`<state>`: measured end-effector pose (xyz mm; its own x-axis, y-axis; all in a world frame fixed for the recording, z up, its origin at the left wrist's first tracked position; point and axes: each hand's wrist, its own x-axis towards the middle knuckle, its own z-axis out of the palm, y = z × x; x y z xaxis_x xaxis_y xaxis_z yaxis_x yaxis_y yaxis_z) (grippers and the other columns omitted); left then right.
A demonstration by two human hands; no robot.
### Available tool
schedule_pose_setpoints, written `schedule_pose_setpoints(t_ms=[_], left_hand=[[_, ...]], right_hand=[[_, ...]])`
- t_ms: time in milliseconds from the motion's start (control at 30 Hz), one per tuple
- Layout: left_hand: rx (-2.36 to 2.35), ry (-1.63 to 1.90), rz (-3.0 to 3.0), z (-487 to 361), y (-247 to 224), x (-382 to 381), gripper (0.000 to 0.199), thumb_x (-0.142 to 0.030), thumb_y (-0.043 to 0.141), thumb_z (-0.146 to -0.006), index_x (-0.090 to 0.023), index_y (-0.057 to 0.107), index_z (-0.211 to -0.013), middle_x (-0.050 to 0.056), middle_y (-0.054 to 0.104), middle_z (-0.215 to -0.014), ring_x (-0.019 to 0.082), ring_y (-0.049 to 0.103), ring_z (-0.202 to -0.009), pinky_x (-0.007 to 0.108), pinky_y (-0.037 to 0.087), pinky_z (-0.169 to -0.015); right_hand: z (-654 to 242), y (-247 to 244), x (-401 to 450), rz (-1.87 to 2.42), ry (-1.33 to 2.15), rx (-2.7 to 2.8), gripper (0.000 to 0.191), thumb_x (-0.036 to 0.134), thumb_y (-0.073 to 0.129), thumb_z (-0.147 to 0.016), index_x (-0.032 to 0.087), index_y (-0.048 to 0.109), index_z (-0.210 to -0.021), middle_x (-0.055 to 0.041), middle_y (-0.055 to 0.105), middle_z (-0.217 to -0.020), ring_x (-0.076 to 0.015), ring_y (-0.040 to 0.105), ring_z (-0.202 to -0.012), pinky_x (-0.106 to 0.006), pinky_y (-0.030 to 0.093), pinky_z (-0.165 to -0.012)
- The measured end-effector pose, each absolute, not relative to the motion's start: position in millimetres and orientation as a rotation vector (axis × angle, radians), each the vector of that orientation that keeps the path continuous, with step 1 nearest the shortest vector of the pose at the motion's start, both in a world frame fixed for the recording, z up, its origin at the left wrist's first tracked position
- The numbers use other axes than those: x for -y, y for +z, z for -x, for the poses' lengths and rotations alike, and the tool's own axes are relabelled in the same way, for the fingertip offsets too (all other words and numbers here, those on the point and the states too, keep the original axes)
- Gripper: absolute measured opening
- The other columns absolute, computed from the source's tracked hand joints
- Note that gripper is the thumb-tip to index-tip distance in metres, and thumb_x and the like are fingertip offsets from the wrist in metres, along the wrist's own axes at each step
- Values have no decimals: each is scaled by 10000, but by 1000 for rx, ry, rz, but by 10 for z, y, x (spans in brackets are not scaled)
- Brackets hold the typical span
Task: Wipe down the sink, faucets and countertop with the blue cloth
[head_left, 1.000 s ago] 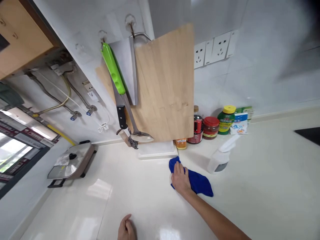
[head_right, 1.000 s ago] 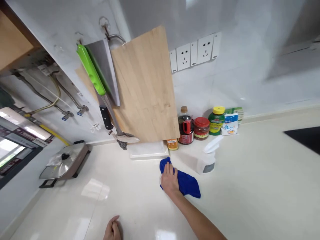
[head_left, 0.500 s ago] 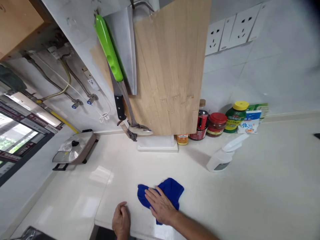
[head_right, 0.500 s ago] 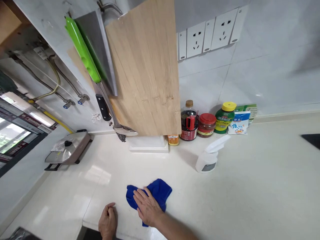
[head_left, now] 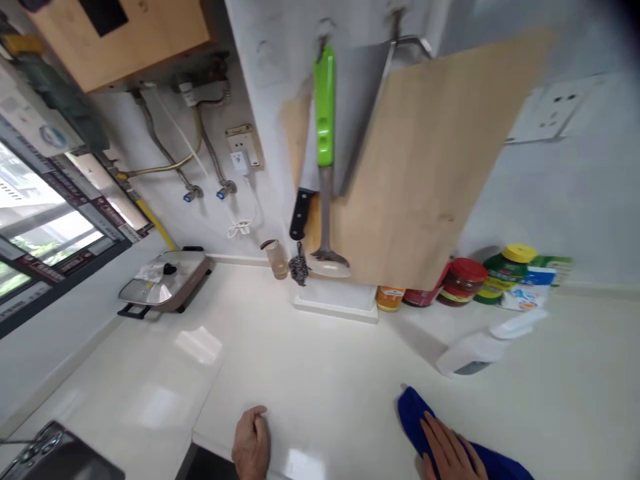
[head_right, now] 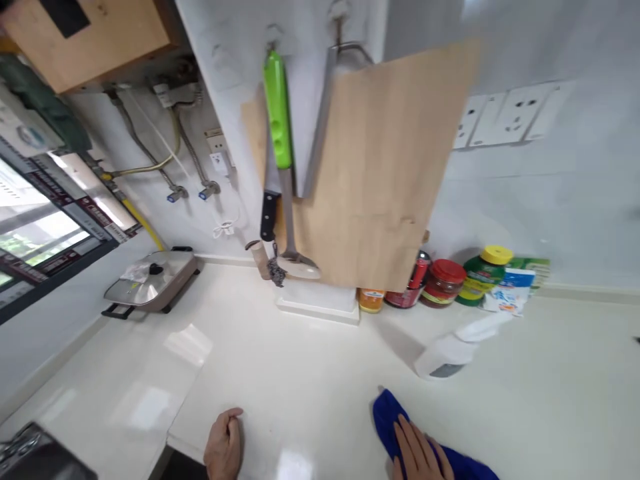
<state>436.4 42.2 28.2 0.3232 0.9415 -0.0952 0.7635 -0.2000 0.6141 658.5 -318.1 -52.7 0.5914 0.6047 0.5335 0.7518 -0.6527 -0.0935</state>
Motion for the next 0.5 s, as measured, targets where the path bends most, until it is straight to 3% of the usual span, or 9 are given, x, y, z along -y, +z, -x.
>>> schedule_pose_setpoints(t_ms=[167, 300, 400, 500], left_hand=[[-1410, 469, -2031, -4292, 174, -420, 357, -345, 352, -871, -270, 696, -938, 63, 697, -909, 254, 639, -922, 410, 497, -853], [-1277, 514, -2081, -4209, 4, -436, 325, -307, 385, -878, -296, 710, -888, 52, 709, -862, 240, 644, -879, 393, 512, -833], [-1163, 508, -2100, -4163, -107, -421, 322, -287, 399, -893, -318, 719, -872, 44, 734, -853, 236, 653, -874, 392, 524, -831], [-1113, 606, -2062, -4136, -237, -385, 329, -281, 409, -886, -331, 729, -826, 39, 736, -785, 237, 654, -806, 396, 535, -764]], right_hand=[[-6545, -425, 2394, 2604, -620, 969, 761, 311, 428, -892, 137, 146, -1577, -184, 450, -1507, -377, 530, -1255, -579, 370, -1036], [-6622, -281, 1477, 2608, -532, 1017, 595, 274, 397, -919, 61, 405, -1475, -232, 496, -1452, -375, 500, -1273, -594, 344, -1065], [-6461, -129, 734, 2541, -311, 1145, 448, 298, 440, -950, 140, 559, -1352, -198, 529, -1419, -344, 521, -1232, -579, 399, -1036], [-5994, -29, 144, 2433, -134, 1317, 423, 415, 579, -935, 195, 563, -1296, -114, 551, -1362, -266, 562, -1174, -511, 485, -992]])
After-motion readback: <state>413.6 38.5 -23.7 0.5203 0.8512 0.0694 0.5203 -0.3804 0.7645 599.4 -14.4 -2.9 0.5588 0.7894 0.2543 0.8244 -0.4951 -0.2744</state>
